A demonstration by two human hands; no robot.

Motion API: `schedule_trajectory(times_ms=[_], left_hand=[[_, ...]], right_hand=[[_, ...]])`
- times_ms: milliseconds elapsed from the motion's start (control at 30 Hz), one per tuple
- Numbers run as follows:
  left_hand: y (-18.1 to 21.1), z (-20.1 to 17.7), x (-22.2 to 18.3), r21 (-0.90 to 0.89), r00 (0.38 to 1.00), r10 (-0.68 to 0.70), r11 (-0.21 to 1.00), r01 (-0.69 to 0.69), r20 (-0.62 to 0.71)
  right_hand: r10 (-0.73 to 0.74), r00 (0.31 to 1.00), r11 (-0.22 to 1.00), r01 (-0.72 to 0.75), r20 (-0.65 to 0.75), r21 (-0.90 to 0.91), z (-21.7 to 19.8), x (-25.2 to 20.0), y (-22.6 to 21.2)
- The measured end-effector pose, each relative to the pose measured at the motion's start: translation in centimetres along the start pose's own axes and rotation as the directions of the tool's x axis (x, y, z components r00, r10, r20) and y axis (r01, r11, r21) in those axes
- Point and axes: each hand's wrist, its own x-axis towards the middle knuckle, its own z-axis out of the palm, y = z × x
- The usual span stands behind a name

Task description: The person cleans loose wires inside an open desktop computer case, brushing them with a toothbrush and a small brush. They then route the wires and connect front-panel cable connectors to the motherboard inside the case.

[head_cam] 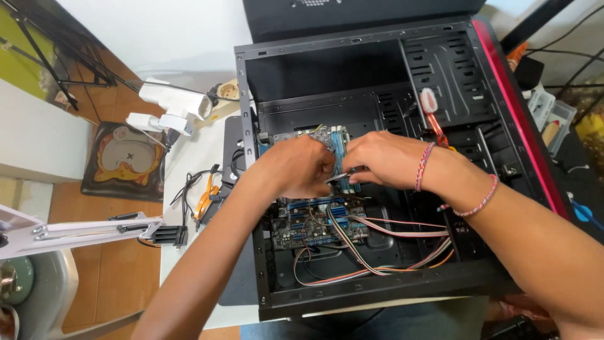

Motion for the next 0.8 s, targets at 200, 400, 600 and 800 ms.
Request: schedule_trajectory(times_ms=[200, 400, 600, 800], left_hand=[[1.3, -0.2, 0.6, -0.064, 0.999, -0.005, 0.998, 0.008, 0.044], [0.7, -0.2, 1.6, -0.240, 0.995, 0.057, 0.970, -0.034, 0.087], [-0.7, 0.9, 0.7, -0.167, 0.994, -0.102, 0.981, 0.096, -0.026], [-0.6, 0.0, 0.8, -0.150, 0.983, -0.183, 0.971, 0.184, 0.016]], right_hand=[[0.050, 0.998, 0.998, -0.048, -0.041, 0.033, -1.9, -1.0, -0.3], [0.233, 0.972, 0.964, -0.233, 0.015, 0.131, -1.6, -1.6, 1.4], [0.329, 0.943, 0.944, -0.328, 0.047, -0.028, -2.4, -1.2, -1.7], [0.087, 0.909, 0.950, -0.199, 0.407, 0.240, 0.8, -0.5, -3.4]])
